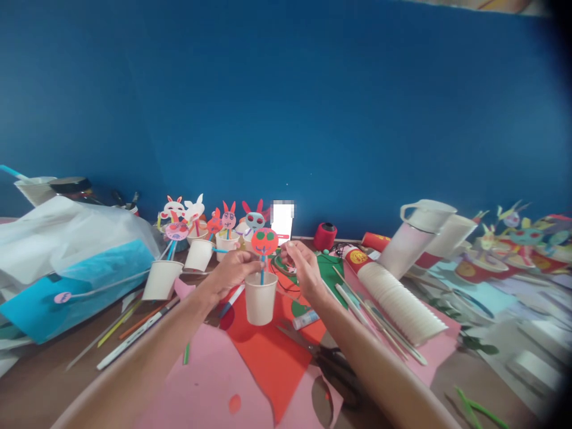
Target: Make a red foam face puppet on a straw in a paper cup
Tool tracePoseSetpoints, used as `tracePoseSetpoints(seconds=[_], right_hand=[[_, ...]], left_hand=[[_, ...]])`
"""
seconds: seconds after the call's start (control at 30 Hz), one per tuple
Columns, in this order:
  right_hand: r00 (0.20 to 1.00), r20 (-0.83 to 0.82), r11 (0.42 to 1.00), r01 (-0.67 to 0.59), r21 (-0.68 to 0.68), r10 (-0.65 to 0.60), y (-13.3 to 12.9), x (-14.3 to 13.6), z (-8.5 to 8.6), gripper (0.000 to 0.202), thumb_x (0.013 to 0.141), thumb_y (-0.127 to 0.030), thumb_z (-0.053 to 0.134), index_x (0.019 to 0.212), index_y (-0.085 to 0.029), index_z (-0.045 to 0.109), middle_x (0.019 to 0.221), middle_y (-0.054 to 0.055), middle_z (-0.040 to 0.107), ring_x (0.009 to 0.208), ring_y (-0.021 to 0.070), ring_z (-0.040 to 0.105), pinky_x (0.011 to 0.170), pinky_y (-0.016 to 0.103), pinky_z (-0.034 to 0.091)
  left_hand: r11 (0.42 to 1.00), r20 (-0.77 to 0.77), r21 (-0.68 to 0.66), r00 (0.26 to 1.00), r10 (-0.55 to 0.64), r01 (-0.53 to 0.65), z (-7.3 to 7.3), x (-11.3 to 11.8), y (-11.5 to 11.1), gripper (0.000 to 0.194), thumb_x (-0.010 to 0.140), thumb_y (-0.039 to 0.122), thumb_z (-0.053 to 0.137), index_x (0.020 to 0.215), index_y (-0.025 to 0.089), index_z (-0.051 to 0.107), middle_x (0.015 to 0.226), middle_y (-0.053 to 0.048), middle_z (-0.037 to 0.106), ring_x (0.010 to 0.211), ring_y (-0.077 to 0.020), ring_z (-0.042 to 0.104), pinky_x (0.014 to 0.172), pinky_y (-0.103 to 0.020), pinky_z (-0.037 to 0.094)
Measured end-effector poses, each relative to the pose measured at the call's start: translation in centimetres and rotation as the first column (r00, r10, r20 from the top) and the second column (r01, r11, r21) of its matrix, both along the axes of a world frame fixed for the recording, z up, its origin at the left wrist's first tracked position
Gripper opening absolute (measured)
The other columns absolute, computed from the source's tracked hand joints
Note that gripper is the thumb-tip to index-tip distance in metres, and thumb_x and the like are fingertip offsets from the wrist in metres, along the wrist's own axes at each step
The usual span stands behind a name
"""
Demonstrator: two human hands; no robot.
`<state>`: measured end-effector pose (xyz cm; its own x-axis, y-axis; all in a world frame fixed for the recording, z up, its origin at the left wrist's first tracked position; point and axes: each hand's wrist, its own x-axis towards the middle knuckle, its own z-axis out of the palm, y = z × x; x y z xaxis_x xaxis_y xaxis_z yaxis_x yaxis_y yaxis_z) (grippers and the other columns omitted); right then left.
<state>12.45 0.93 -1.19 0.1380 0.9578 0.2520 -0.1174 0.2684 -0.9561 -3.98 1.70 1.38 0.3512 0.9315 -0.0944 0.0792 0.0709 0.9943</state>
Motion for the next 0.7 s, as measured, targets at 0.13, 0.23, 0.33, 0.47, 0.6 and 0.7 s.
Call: tracePoseSetpoints(seconds=[0.13, 0.23, 0.33, 0.47, 0.6, 0.7], right_hand=[[0.999, -0.031, 0.999, -0.028, -0.043, 0.027, 0.2, 0.1, 0.0, 0.028, 0.075, -0.045, 0.055, 0.072, -0.016, 0.057, 0.061, -0.002, 0.051, 0.055, 0.0092, 0.044, 0.053, 0.021, 0.033], [0.995, -0.051, 0.994, -0.085, -0.063, 0.082, 0.2, 0.0, -0.2, 0.026, 0.074, -0.042, 0.058, 0.069, -0.016, 0.057, 0.059, -0.003, 0.05, 0.054, 0.0082, 0.044, 0.051, 0.02, 0.032], [0.989, -0.083, 0.987, -0.133, -0.088, 0.126, 0.6, 0.3, -0.6, 0.025, 0.074, -0.04, 0.059, 0.069, -0.016, 0.057, 0.058, -0.003, 0.05, 0.052, 0.0077, 0.042, 0.049, 0.02, 0.03], [0.983, -0.128, 0.984, -0.143, -0.106, 0.129, 1.4, 0.9, -1.2, 0.026, 0.075, -0.042, 0.057, 0.07, -0.016, 0.058, 0.058, -0.003, 0.049, 0.05, 0.0083, 0.041, 0.047, 0.021, 0.029], [0.976, -0.16, 0.981, -0.165, -0.101, 0.147, 1.9, 1.2, -1.8, 0.028, 0.077, -0.044, 0.054, 0.071, -0.017, 0.058, 0.059, -0.003, 0.049, 0.052, 0.009, 0.042, 0.05, 0.022, 0.032], [0.962, -0.157, 0.966, -0.239, -0.099, 0.222, 1.8, 1.3, -1.8, 0.032, 0.077, -0.047, 0.053, 0.072, -0.016, 0.059, 0.062, -0.001, 0.052, 0.054, 0.0094, 0.045, 0.054, 0.022, 0.035]], left_hand=[[0.999, 0.02, 0.024, 0.999, 0.049, -0.049, 0.6, -1.0, 0.7, 0.017, 0.061, 0.027, 0.069, 0.067, 0.012, 0.065, 0.059, -0.001, 0.062, 0.056, -0.0107, 0.053, 0.054, -0.02, 0.037], [0.996, 0.034, 0.043, 0.996, 0.083, -0.085, 0.9, -1.8, 1.4, 0.016, 0.062, 0.028, 0.068, 0.065, 0.013, 0.064, 0.055, 0.001, 0.059, 0.05, -0.0084, 0.049, 0.049, -0.019, 0.035], [0.994, 0.045, 0.029, 0.993, 0.105, -0.106, 0.9, -2.6, 2.1, 0.015, 0.063, 0.028, 0.067, 0.066, 0.014, 0.063, 0.05, 0.004, 0.055, 0.041, -0.0057, 0.042, 0.042, -0.018, 0.03], [0.993, 0.063, 0.009, 0.991, 0.115, -0.115, 0.7, -3.2, 2.9, 0.018, 0.064, 0.03, 0.066, 0.067, 0.013, 0.062, 0.045, 0.005, 0.049, 0.035, -0.0041, 0.035, 0.036, -0.018, 0.024], [0.989, 0.068, 0.005, 0.987, 0.144, -0.144, 0.3, -3.7, 3.4, 0.021, 0.064, 0.033, 0.066, 0.067, 0.013, 0.06, 0.047, 0.004, 0.05, 0.036, -0.0048, 0.038, 0.035, -0.018, 0.024], [0.986, 0.063, -0.005, 0.984, 0.165, -0.165, 0.2, -3.9, 3.6, 0.023, 0.062, 0.033, 0.068, 0.069, 0.012, 0.059, 0.046, 0.004, 0.049, 0.035, -0.0055, 0.037, 0.033, -0.018, 0.021]])
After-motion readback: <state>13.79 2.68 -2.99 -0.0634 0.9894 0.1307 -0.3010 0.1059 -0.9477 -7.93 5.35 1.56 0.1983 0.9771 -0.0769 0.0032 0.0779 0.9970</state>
